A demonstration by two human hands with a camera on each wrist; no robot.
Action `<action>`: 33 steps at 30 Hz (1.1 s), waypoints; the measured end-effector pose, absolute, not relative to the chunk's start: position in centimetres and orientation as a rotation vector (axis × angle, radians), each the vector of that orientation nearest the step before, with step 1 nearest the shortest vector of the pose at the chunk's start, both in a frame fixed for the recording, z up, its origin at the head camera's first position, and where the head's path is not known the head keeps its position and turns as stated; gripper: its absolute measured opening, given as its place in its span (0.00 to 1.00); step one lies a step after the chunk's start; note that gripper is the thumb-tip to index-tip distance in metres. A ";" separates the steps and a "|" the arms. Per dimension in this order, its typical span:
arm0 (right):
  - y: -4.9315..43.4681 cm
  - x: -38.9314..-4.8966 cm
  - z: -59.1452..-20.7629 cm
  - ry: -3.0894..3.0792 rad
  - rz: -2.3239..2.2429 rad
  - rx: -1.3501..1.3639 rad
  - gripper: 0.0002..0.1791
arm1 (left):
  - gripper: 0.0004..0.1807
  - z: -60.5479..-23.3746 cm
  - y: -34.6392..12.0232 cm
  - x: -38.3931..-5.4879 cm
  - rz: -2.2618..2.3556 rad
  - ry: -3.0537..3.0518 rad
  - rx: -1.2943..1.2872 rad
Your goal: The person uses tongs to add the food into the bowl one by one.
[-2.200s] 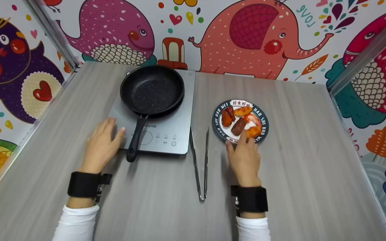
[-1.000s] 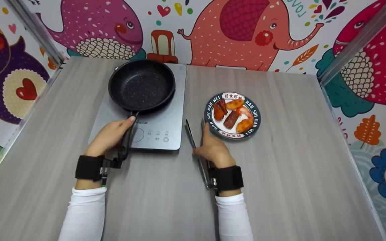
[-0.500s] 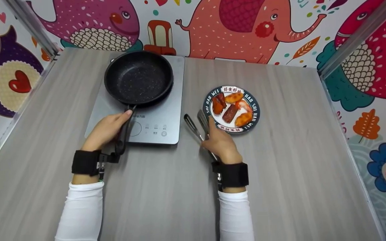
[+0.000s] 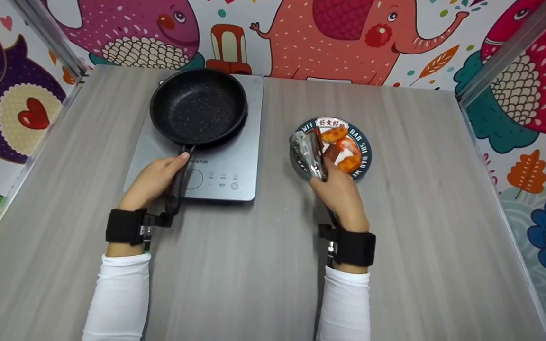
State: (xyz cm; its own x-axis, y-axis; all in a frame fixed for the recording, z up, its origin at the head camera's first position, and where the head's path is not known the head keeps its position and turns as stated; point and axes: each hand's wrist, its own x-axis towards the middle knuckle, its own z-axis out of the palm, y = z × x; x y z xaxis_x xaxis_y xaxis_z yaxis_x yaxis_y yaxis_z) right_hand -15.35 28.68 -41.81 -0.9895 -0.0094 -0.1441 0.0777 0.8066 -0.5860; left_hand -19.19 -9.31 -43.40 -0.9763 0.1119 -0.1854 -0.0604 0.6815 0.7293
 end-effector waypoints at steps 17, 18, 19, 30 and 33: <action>33.5 -14.0 -41.1 2.845 -1.094 0.321 0.36 | 0.37 -43.2 -8.5 -19.5 1.222 2.632 0.013; 33.9 -13.9 -41.0 2.846 -1.090 0.328 0.36 | 0.37 -43.1 -8.5 -19.6 1.223 2.633 0.015; 34.1 -13.9 -40.9 2.847 -1.091 0.330 0.36 | 0.37 -43.0 -8.4 -19.6 1.224 2.634 0.017; 36.5 -12.7 -41.5 2.782 -1.134 0.420 0.36 | 0.37 -43.1 -8.8 -19.4 1.159 2.674 0.025; 36.7 -12.4 -41.7 2.742 -1.157 0.438 0.37 | 0.37 -43.2 -9.1 -19.2 1.161 2.677 0.020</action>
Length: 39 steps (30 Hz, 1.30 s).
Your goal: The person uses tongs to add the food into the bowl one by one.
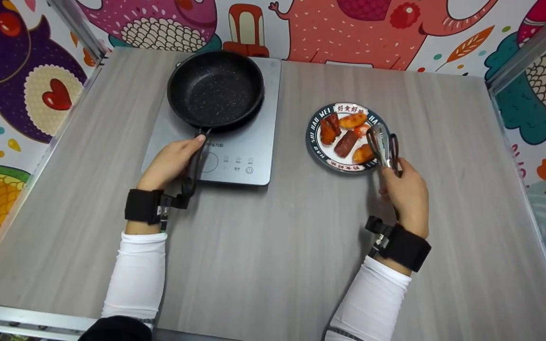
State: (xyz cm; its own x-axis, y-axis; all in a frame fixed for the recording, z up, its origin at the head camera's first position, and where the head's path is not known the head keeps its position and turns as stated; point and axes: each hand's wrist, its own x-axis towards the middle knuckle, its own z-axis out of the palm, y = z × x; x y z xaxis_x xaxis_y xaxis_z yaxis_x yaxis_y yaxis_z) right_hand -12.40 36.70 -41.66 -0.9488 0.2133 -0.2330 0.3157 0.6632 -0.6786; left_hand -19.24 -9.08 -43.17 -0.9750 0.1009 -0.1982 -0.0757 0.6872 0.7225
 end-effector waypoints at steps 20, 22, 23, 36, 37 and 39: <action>36.5 -12.6 -41.9 2.745 -0.990 0.446 0.36 | 0.37 -43.3 -9.1 -19.2 1.188 2.666 0.033; 36.2 -12.7 -41.9 2.742 -0.983 0.441 0.35 | 0.37 -43.3 -9.1 -19.2 1.182 2.668 0.028; 36.0 -12.7 -41.9 2.742 -0.978 0.437 0.34 | 0.37 -43.3 -9.2 -19.1 1.180 2.670 0.024; 34.9 -13.5 -41.9 2.715 -0.907 0.343 0.35 | 0.37 -43.1 -9.1 -19.2 1.184 2.656 0.009; 34.8 -13.6 -41.8 2.704 -0.900 0.335 0.35 | 0.37 -43.1 -9.0 -19.2 1.184 2.655 0.009; 34.7 -13.6 -41.9 2.679 -0.884 0.319 0.36 | 0.37 -43.0 -9.0 -19.3 1.175 2.654 0.010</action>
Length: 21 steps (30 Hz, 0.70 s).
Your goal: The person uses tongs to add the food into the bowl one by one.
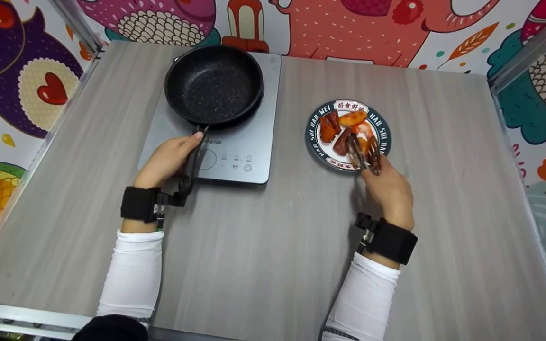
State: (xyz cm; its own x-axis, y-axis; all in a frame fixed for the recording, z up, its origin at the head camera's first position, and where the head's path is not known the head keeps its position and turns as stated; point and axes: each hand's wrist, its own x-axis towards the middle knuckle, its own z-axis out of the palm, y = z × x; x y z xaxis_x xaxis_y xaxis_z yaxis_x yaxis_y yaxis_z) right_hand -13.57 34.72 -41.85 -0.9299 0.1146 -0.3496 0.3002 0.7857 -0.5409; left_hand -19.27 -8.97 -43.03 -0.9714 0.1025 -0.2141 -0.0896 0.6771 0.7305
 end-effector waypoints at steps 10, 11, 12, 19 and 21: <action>34.6 -13.8 -42.1 2.606 -0.838 0.306 0.48 | 0.38 -42.7 -8.8 -19.4 1.169 2.641 0.024; 34.6 -13.9 -42.1 2.611 -0.835 0.303 0.47 | 0.37 -42.7 -8.9 -19.4 1.166 2.645 0.024; 34.7 -13.9 -42.1 2.615 -0.836 0.304 0.46 | 0.37 -42.7 -8.9 -19.4 1.163 2.648 0.025; 34.7 -13.8 -41.9 2.656 -0.831 0.360 0.41 | 0.37 -42.8 -9.1 -19.4 1.160 2.659 0.021; 34.8 -13.8 -42.0 2.677 -0.818 0.360 0.41 | 0.37 -42.9 -9.1 -19.4 1.162 2.658 0.018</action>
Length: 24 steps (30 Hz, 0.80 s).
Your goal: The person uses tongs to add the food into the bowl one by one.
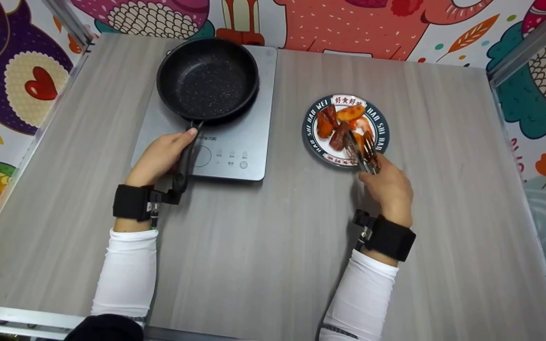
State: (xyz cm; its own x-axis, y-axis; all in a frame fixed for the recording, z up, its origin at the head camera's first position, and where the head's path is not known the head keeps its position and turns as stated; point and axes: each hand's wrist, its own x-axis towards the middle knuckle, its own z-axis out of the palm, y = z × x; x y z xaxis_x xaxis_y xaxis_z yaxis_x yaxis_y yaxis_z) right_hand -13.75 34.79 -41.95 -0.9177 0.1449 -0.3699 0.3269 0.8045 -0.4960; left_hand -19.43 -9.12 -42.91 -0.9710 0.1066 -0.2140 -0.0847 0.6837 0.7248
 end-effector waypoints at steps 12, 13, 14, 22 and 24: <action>34.8 -13.9 -42.3 2.767 -0.814 0.313 0.35 | 0.37 -42.8 -9.0 -19.5 1.168 2.648 0.000; 34.9 -13.8 -42.3 2.764 -0.820 0.309 0.35 | 0.37 -42.8 -8.9 -19.5 1.169 2.647 0.001; 34.9 -13.8 -42.3 2.764 -0.826 0.308 0.34 | 0.37 -42.8 -8.9 -19.5 1.170 2.646 0.002; 34.6 -13.7 -41.9 2.687 -0.805 0.319 0.37 | 0.37 -42.9 -9.0 -19.5 1.169 2.650 -0.003; 34.4 -13.9 -42.0 2.664 -0.813 0.324 0.37 | 0.37 -42.9 -9.1 -19.5 1.171 2.650 -0.002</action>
State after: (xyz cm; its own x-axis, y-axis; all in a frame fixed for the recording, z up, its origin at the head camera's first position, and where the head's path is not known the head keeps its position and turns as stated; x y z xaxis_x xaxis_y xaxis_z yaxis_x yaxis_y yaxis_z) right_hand -13.93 34.36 -41.97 -0.9176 0.1172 -0.3799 0.3095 0.8105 -0.4973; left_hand -19.49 -9.08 -42.93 -0.9703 0.0964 -0.2220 -0.0991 0.6783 0.7281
